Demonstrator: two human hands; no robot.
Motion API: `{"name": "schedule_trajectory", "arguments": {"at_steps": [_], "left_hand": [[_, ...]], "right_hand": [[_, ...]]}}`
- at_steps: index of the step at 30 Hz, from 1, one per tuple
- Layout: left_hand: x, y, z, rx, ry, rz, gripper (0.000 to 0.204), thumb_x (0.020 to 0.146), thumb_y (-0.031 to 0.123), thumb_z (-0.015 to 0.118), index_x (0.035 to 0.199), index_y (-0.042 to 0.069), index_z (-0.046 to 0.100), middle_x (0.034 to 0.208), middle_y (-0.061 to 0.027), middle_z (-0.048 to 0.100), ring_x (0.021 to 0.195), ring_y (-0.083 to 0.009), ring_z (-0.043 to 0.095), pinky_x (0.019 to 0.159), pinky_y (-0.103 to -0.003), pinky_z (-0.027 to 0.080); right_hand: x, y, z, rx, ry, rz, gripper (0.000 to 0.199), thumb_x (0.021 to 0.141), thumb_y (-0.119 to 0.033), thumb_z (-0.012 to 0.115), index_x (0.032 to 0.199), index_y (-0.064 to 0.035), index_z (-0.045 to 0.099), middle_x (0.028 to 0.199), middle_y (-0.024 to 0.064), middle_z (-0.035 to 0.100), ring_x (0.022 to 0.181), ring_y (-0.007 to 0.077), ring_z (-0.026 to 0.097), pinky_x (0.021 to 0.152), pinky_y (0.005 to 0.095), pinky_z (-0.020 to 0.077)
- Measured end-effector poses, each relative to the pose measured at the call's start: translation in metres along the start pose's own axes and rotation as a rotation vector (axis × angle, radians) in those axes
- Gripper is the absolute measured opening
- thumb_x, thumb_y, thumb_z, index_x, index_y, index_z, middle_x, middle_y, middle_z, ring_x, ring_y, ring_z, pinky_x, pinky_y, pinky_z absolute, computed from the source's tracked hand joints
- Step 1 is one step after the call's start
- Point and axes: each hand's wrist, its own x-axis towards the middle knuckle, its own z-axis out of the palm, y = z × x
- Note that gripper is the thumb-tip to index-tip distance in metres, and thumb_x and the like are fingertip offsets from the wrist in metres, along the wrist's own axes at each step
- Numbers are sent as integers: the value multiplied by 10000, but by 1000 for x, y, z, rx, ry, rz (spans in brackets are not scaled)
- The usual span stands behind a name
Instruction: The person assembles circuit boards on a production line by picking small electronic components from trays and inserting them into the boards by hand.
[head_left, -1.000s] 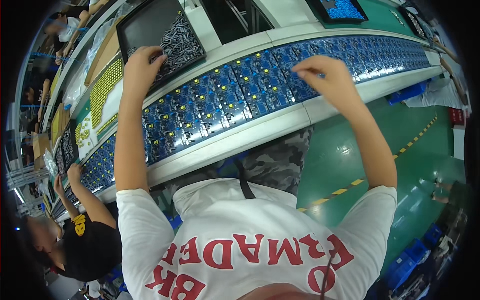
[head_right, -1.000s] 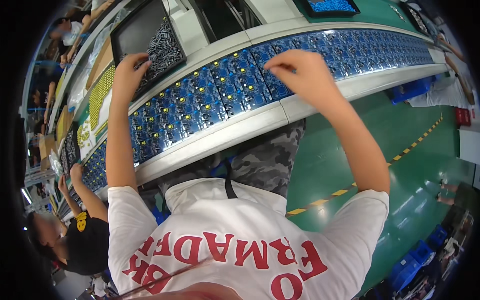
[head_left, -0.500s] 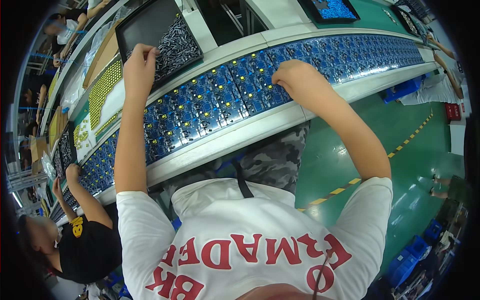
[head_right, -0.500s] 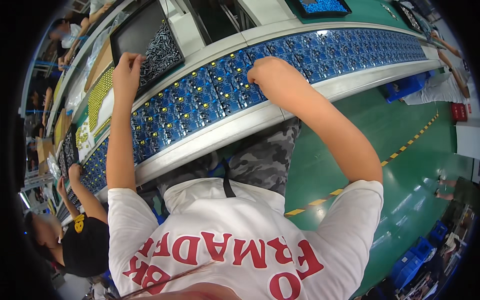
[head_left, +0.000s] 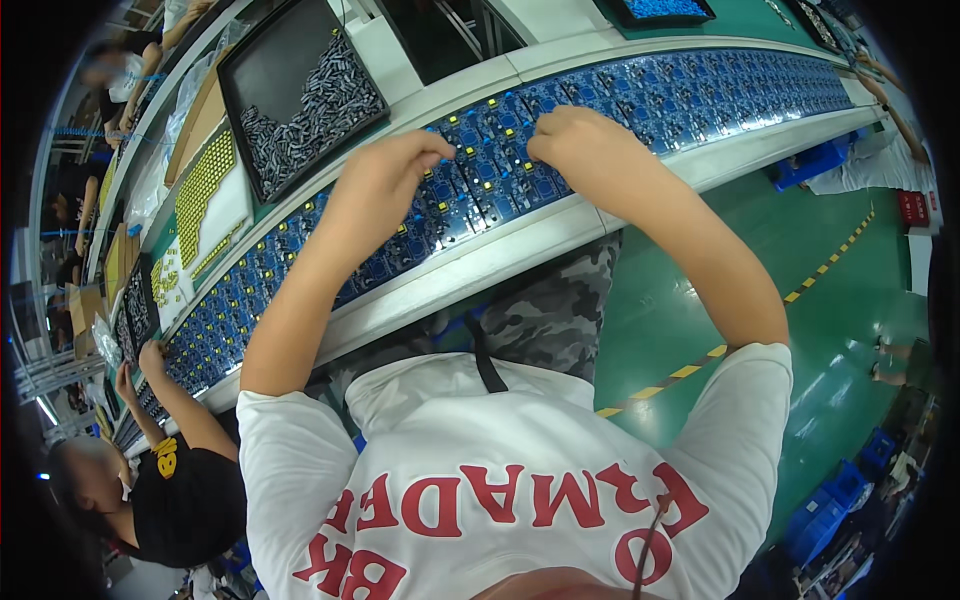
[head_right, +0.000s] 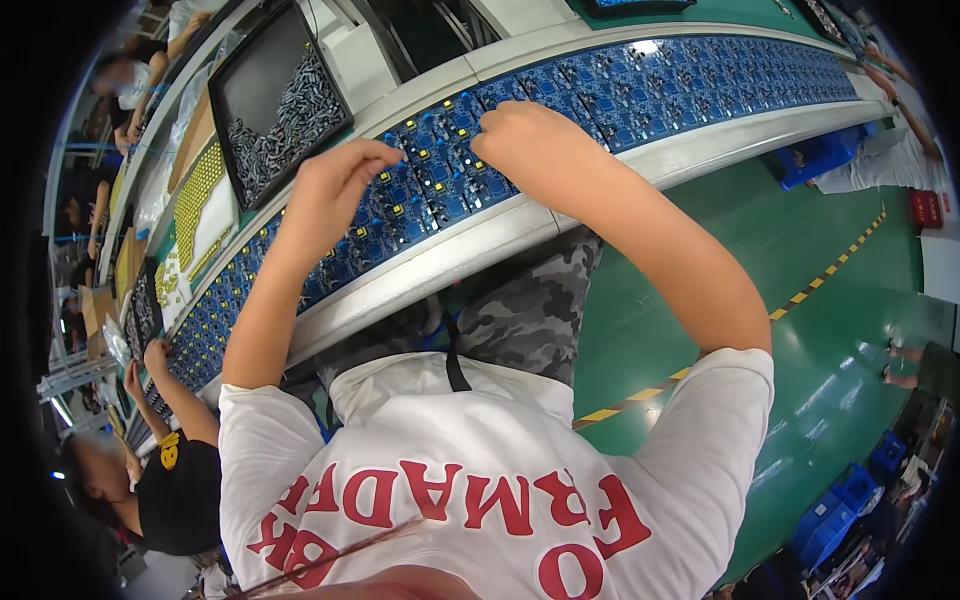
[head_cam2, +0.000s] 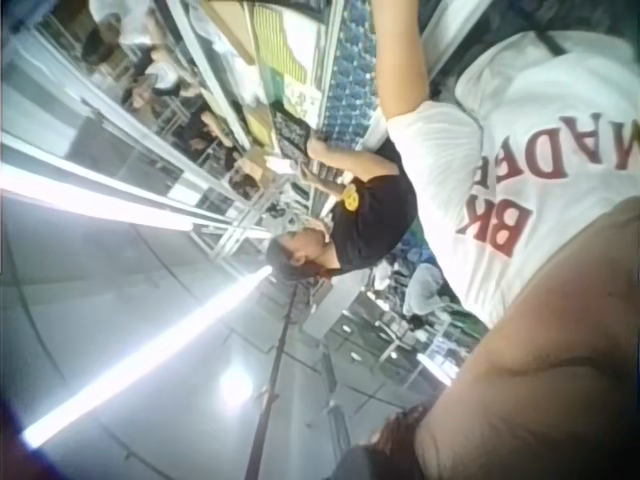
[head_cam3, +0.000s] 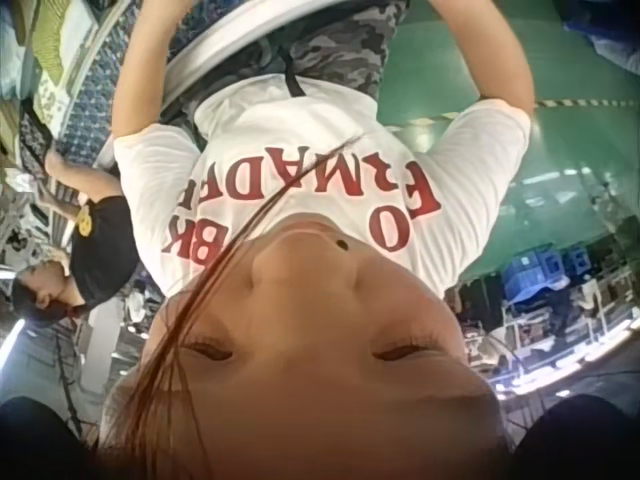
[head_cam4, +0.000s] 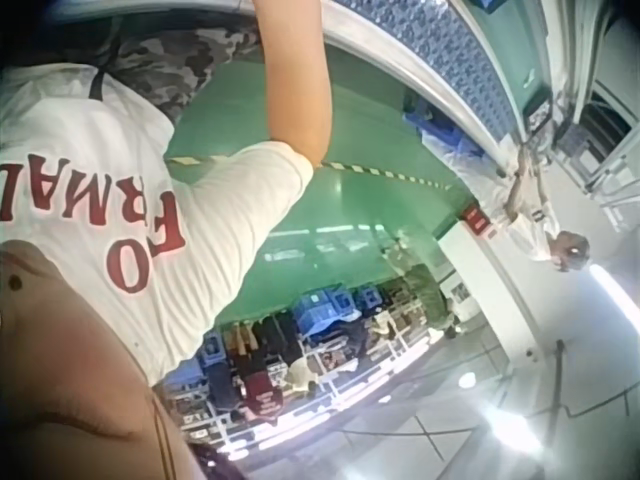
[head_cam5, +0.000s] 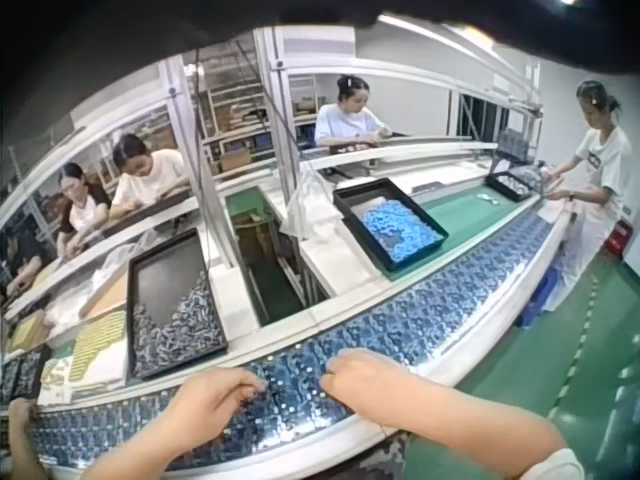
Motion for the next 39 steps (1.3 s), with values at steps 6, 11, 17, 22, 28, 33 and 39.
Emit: {"name": "schedule_trajectory", "arguments": {"at_steps": [6,11,17,22,28,33,39], "left_hand": [[7,8,11,150,-101,164,124,865,15,662,972,28,725,987,-118,722,948,-282,652,848,-347,505],[11,7,20,-16,-84,82,129,840,11,689,958,29,738,945,-101,717,925,-269,630,853,-355,491],[-1,8,10,34,-83,-61,143,835,-7,691,966,24,741,953,-110,713,930,-253,646,845,-334,502],[10,11,26,-88,-118,-101,158,843,-20,682,986,29,730,988,-111,705,923,-219,653,847,-321,505],[12,6,39,-342,-97,-142,227,852,-35,683,1072,18,681,1000,-88,707,959,-181,662,883,-309,505],[12,8,45,-362,-136,-139,243,845,-40,697,1080,13,663,988,-70,710,978,-170,664,897,-304,504],[18,14,54,-153,-159,-77,206,804,-30,722,985,67,708,975,-47,713,908,-197,626,867,-316,475]], "right_hand": [[-1,6,-2,-17,-40,-72,170,762,-12,596,908,-19,683,921,115,622,979,302,608,877,387,510],[-5,6,-5,-35,-83,-21,172,772,-36,606,922,-26,688,907,133,647,987,316,631,867,399,522],[33,43,-29,234,185,230,190,879,-170,650,1025,-78,728,976,153,712,946,337,673,851,429,533],[31,210,-10,-186,712,578,227,877,-201,621,815,-4,716,766,170,694,735,335,676,669,443,527],[30,225,-9,-285,491,686,224,825,-238,649,788,-33,734,826,186,707,810,372,683,724,474,540],[23,210,0,22,693,619,191,820,-227,693,830,-43,742,839,150,710,821,357,675,748,456,523],[22,217,5,81,795,614,172,845,-188,685,857,-22,728,872,165,705,851,357,664,769,452,511]]}}
